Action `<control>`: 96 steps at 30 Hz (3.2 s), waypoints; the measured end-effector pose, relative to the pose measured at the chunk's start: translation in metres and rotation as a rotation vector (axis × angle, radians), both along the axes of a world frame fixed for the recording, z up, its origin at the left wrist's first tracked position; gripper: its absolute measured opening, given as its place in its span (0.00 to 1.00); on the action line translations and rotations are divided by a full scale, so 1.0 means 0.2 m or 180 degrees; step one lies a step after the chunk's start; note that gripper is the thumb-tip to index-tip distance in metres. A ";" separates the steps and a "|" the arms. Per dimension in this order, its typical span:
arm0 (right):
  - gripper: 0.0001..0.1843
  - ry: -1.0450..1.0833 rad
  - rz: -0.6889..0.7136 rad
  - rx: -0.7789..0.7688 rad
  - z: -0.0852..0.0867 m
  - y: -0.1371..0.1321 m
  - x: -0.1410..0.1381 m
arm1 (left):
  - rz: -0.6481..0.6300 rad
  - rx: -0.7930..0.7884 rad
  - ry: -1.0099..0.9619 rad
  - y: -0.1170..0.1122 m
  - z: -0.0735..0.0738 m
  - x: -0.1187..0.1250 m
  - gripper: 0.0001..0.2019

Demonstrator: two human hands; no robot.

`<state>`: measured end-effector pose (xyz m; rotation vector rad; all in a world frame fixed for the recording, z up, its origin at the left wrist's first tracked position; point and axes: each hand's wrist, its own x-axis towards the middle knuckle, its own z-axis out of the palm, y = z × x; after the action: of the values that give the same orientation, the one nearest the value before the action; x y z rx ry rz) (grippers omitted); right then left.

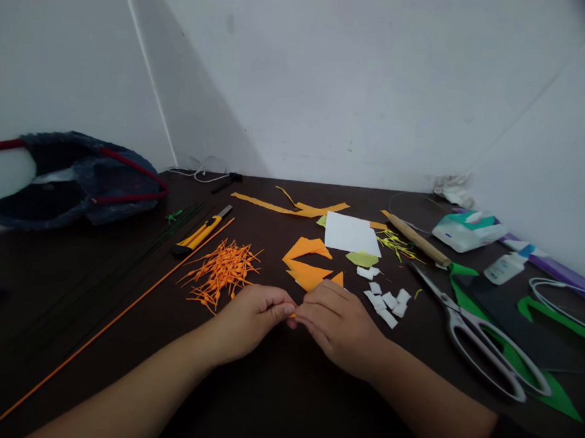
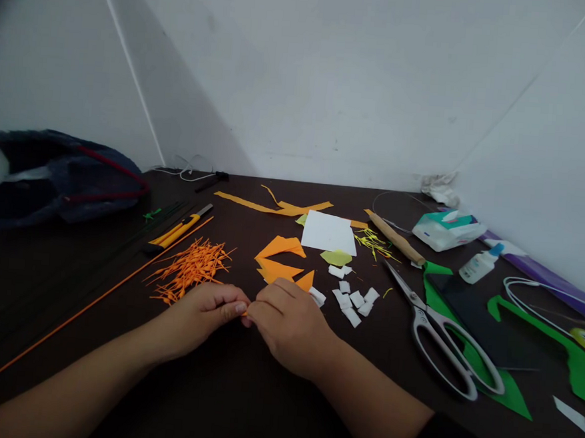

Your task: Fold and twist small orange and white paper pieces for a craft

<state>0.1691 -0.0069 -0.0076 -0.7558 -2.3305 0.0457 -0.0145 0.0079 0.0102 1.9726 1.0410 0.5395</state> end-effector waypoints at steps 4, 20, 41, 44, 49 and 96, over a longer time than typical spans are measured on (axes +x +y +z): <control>0.11 0.0014 -0.0080 0.0115 0.00 0.00 0.00 | 0.0185 -0.0145 -0.0148 -0.01 0.00 0.00 0.08; 0.03 0.0990 -0.0529 -0.1222 -0.04 0.01 -0.02 | 0.0615 0.0267 0.0054 -0.04 0.02 0.05 0.02; 0.07 0.0941 -0.0213 -0.0818 -0.04 0.02 0.01 | -0.0020 0.0638 0.0090 -0.02 0.03 0.04 0.06; 0.07 0.0829 -0.0171 -0.0722 -0.05 0.02 0.01 | 0.0015 0.0673 0.0227 -0.01 0.03 0.03 0.08; 0.07 0.0754 -0.0218 -0.0804 -0.03 0.01 -0.01 | 0.0336 0.0893 0.0449 -0.02 0.01 0.04 0.04; 0.05 0.3547 -0.0193 -0.3123 -0.06 0.02 -0.13 | 0.0777 0.0248 -0.0306 -0.06 -0.02 0.07 0.07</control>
<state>0.1430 -0.0031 -0.0195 -0.8924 -1.1043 1.2899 0.0002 -0.0049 0.0065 1.8771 1.2236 0.8106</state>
